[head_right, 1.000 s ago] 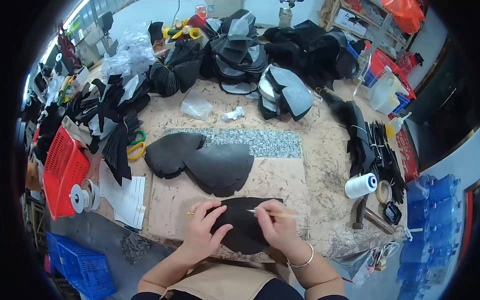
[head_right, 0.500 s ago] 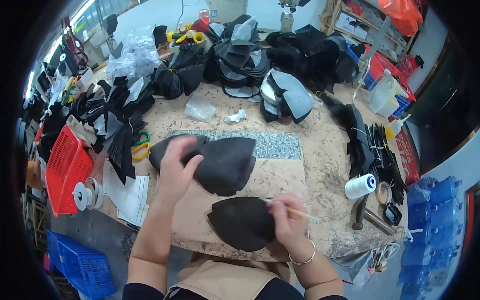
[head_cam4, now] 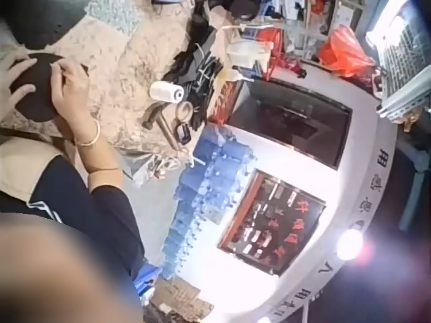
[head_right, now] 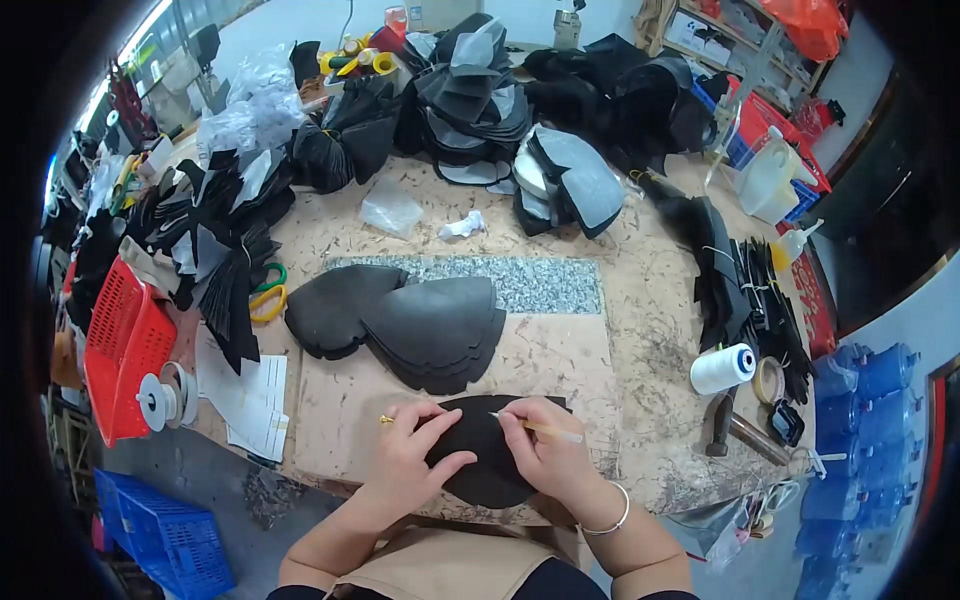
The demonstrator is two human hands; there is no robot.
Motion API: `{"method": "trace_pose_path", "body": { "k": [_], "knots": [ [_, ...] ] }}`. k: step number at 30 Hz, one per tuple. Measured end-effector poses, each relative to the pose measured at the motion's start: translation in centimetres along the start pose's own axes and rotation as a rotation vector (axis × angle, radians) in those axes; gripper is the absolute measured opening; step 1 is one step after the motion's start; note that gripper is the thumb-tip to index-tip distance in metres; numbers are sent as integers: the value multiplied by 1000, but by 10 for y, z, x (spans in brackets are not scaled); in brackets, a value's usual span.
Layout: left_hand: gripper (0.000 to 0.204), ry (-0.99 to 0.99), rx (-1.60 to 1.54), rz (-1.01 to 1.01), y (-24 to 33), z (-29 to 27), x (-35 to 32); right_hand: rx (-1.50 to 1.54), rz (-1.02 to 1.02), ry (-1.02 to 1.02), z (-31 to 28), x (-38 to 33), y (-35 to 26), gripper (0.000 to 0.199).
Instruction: The worker sorts through stacks of black fabric shoe components, inspects them, and uses a marking tool to draw lines or points on specific pieces.
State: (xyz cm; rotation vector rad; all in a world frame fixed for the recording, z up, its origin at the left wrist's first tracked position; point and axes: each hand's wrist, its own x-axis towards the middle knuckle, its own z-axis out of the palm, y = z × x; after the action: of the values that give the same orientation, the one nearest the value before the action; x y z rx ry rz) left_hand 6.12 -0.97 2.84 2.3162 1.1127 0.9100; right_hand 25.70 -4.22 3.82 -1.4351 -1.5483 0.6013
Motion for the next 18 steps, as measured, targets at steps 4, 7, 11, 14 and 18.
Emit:
{"method": "trace_pose_path", "body": {
  "k": [4,7,11,14,18],
  "knots": [
    [45,-9,-28,-19,-1,0,0,-60,-40,-10,1,2,-3,4],
    [45,11,-16,-6,1,-1,1,-45,-37,-9,2,0,0,4],
    [45,29,-29,-11,0,1,0,-50,-85,-3,4,1,2,5],
    [45,34,-39,-20,-1,1,0,-60,-78,-6,4,2,1,5],
    [46,22,-44,-25,-1,0,1,-49,-77,-34,0,1,2,5]
  ]
}}
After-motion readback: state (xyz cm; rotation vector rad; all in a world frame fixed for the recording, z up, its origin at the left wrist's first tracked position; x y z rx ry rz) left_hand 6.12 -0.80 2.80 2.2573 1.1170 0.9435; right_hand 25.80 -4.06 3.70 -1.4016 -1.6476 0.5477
